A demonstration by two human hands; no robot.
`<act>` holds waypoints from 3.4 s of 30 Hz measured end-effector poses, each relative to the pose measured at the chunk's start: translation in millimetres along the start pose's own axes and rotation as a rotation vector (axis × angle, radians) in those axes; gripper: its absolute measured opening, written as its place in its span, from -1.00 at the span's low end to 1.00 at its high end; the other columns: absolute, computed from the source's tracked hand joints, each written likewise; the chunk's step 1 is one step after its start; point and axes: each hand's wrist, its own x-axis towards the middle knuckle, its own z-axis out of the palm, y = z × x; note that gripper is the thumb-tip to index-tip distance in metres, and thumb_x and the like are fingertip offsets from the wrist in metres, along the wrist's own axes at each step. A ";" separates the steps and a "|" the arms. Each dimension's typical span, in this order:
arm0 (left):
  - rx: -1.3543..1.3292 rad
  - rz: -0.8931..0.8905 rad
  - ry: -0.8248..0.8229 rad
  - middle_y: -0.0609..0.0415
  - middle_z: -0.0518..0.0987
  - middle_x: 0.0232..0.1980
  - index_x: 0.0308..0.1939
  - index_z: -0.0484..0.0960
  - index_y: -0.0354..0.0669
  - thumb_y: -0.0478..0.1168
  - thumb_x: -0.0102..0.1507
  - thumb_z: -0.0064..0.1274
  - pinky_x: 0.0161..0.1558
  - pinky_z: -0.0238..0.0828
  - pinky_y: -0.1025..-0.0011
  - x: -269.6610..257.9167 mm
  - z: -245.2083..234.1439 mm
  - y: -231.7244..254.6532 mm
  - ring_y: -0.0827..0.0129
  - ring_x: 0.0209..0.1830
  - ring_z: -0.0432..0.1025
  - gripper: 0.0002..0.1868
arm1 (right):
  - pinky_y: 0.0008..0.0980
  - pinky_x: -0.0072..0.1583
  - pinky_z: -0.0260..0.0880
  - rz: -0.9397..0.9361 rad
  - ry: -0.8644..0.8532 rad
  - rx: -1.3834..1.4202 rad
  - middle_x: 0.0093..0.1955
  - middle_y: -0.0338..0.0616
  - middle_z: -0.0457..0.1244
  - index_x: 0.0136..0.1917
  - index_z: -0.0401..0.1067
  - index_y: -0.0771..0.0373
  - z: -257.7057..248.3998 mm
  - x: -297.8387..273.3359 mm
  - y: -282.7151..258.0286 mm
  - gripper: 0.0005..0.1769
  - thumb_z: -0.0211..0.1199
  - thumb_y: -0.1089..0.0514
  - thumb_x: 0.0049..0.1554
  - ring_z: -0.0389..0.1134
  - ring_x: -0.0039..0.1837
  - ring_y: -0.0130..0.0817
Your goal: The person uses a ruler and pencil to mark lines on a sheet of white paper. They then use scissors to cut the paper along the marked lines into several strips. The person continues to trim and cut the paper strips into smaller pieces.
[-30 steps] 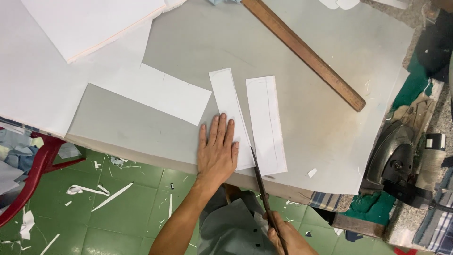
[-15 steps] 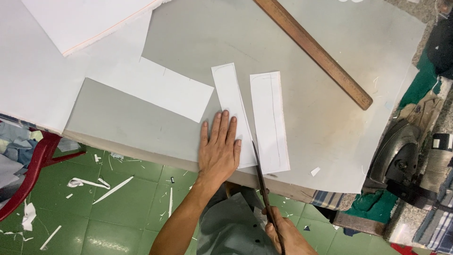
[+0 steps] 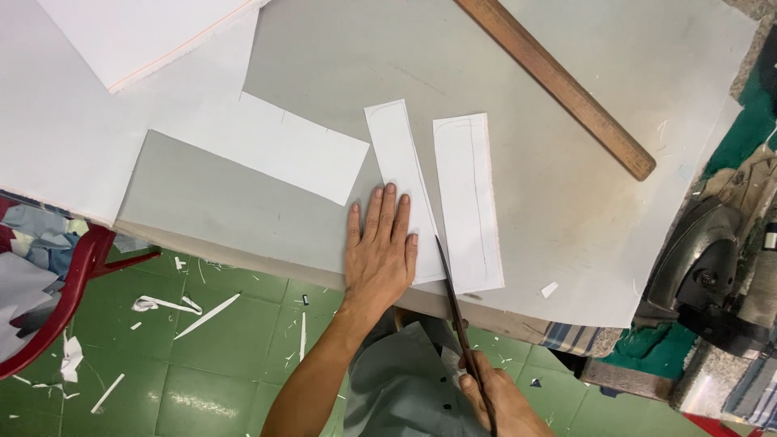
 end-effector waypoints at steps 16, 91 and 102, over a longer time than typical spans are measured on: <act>-0.078 0.029 0.094 -0.16 0.14 0.63 0.55 0.17 -0.32 0.01 0.50 -0.43 0.60 -0.25 -0.07 4.0 -6.4 -6.9 0.09 0.67 -0.02 -0.36 | -0.36 -0.26 0.22 0.015 -0.038 0.124 -0.38 -0.28 0.20 0.28 0.35 0.08 -38.2 26.2 -49.3 -0.22 -0.21 -0.48 0.11 0.19 -0.42 -0.44; 0.005 0.150 0.067 -0.05 0.11 0.65 0.58 0.20 -0.22 0.13 0.48 -0.32 0.62 -0.19 0.05 81.1 -29.1 -65.0 0.22 0.67 -0.03 -0.31 | -0.30 -0.29 0.00 -0.119 0.080 -0.001 -0.47 -0.33 0.04 -0.09 0.21 0.17 -67.4 91.7 -116.3 -0.46 -0.24 -0.33 0.29 -0.03 -0.41 -0.45; -0.022 0.154 0.082 -0.06 0.14 0.64 0.56 0.22 -0.24 0.12 0.48 -0.30 0.61 -0.15 0.03 83.0 -30.9 -65.7 0.21 0.66 0.01 -0.32 | -0.32 -0.37 -0.01 -0.065 0.083 0.050 -0.52 -0.30 0.07 -0.05 0.27 0.22 -70.1 92.7 -118.0 -0.54 -0.12 -0.22 0.32 -0.01 -0.47 -0.46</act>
